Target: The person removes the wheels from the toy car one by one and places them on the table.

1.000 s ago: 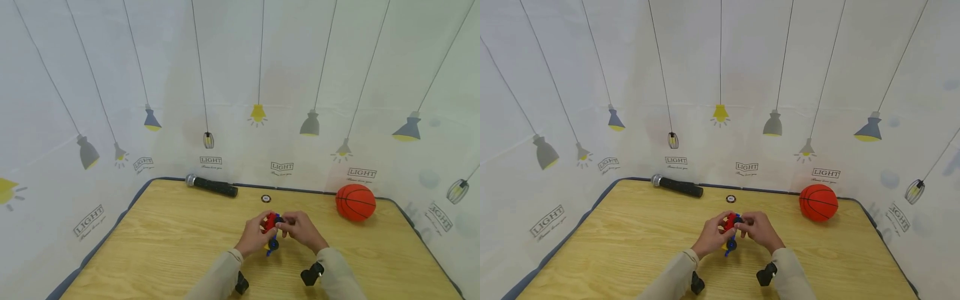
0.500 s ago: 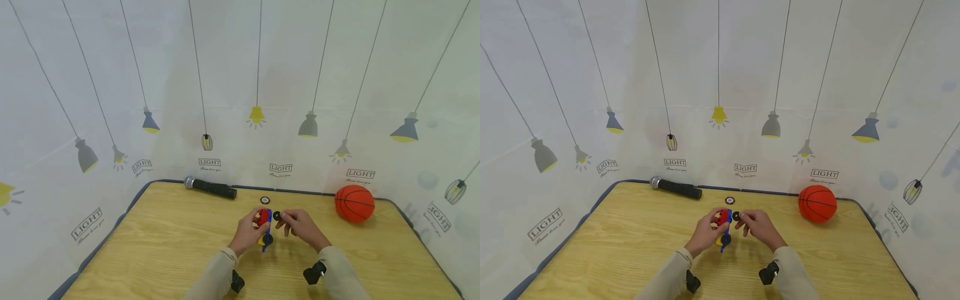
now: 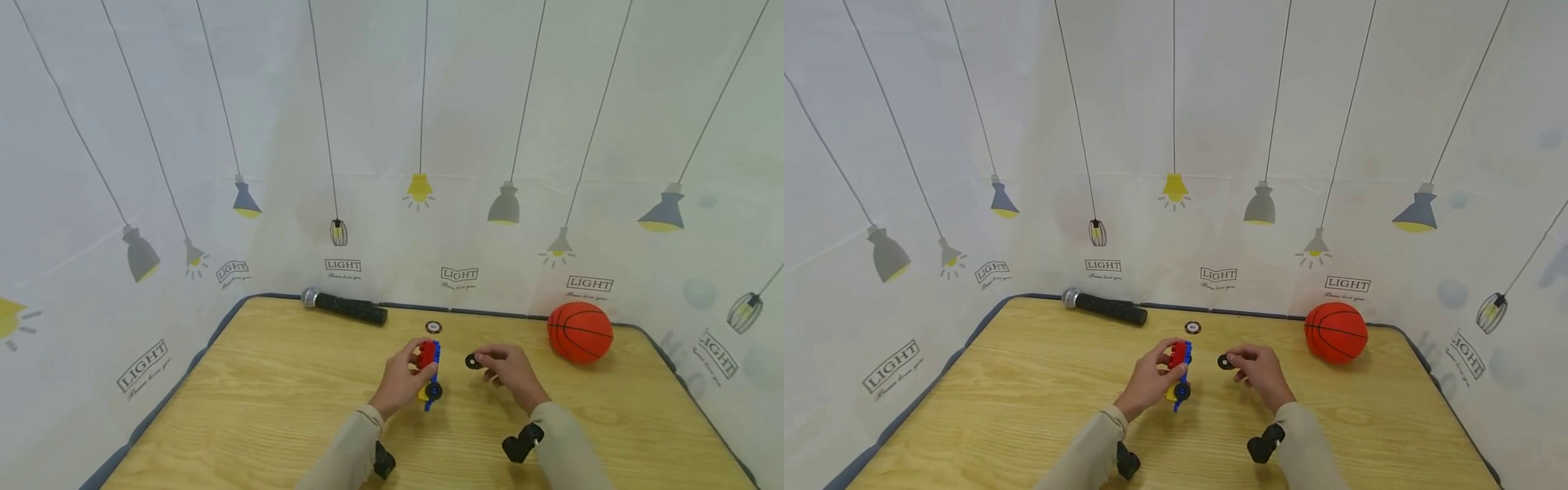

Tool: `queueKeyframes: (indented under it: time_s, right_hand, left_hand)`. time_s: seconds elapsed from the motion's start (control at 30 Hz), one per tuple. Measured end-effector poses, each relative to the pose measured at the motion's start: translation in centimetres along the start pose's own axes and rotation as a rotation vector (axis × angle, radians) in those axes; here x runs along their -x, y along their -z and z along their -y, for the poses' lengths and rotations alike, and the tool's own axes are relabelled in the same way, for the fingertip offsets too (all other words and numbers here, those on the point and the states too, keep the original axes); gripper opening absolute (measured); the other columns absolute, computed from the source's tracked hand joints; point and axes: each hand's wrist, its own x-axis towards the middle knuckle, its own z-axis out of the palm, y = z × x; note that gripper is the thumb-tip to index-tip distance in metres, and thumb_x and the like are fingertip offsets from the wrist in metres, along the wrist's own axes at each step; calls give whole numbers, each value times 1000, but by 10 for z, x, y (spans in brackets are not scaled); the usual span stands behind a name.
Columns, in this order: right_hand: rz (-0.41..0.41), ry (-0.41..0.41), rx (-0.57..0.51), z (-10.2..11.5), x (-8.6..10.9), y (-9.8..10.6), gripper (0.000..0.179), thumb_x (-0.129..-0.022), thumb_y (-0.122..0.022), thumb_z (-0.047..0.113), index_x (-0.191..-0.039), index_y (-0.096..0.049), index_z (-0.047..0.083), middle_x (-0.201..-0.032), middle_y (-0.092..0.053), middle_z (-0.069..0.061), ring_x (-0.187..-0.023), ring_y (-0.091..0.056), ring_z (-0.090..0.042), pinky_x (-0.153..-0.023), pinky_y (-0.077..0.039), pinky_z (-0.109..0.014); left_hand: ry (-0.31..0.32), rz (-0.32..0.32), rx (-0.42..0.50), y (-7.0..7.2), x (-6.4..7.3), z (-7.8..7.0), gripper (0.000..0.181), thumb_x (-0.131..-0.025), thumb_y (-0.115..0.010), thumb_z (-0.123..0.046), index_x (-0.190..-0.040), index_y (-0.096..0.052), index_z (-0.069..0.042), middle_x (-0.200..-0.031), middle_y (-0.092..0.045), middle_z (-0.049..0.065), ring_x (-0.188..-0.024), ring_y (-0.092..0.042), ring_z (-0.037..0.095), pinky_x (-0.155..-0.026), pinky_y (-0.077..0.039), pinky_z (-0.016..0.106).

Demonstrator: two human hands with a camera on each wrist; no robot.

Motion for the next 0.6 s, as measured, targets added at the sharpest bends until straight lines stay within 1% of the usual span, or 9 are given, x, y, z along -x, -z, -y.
queueKeyframes:
  time_s: [0.1, 0.2, 0.33, 0.4, 0.5, 0.6]
  right_hand:
    - [9, -35, -24, -7, -4, 4, 26, -97, -65, 14, -118, -69, -2, -94, -75, -7, -70, -66, -16, -58, -50, -26]
    - [-7, -65, -44, -14, -7, 6, 26, -96, -66, 11, -118, -69, -3, -91, -76, -6, -68, -68, -15, -58, -52, -27]
    - [-22, -103, -32, -19, -10, 9, 27, -94, -65, 9, -118, -69, -3, -90, -75, -6, -66, -67, -14, -59, -51, -28]
    - [-23, -121, -29, -21, -11, 10, 27, -93, -65, 8, -117, -68, -3, -89, -75, -5, -65, -67, -14, -59, -50, -29]
    - [-35, -152, -32, -22, -11, 9, 25, -92, -66, 7, -115, -69, -2, -87, -75, -5, -63, -66, -13, -58, -49, -28]
    - [-49, -165, -45, -23, -12, 8, 24, -92, -66, 6, -114, -69, -3, -86, -75, -6, -61, -67, -13, -56, -49, -28]
  left_hand:
    - [0, 1, 11, 2, 0, 1, 46, -99, -65, -24, -143, -51, -24, -110, -67, 12, -89, -62, 15, -72, -57, 29]
    - [-10, 1, 12, 2, 0, 2, 47, -98, -66, -25, -143, -52, -22, -110, -67, 13, -90, -62, 16, -72, -57, 29]
    - [-20, 2, 9, 2, -1, 3, 48, -98, -66, -25, -144, -51, -19, -109, -67, 13, -89, -61, 16, -71, -56, 28]
    - [-13, 3, 16, 2, -1, 3, 49, -98, -66, -25, -144, -51, -18, -108, -67, 13, -88, -61, 17, -70, -56, 28]
    - [-3, 5, 26, 2, 0, 3, 49, -98, -67, -26, -143, -52, -19, -106, -66, 12, -87, -61, 16, -69, -55, 27]
    - [3, 8, 24, 1, 0, 3, 48, -97, -67, -26, -142, -52, -22, -105, -67, 12, -86, -61, 16, -68, -54, 27]
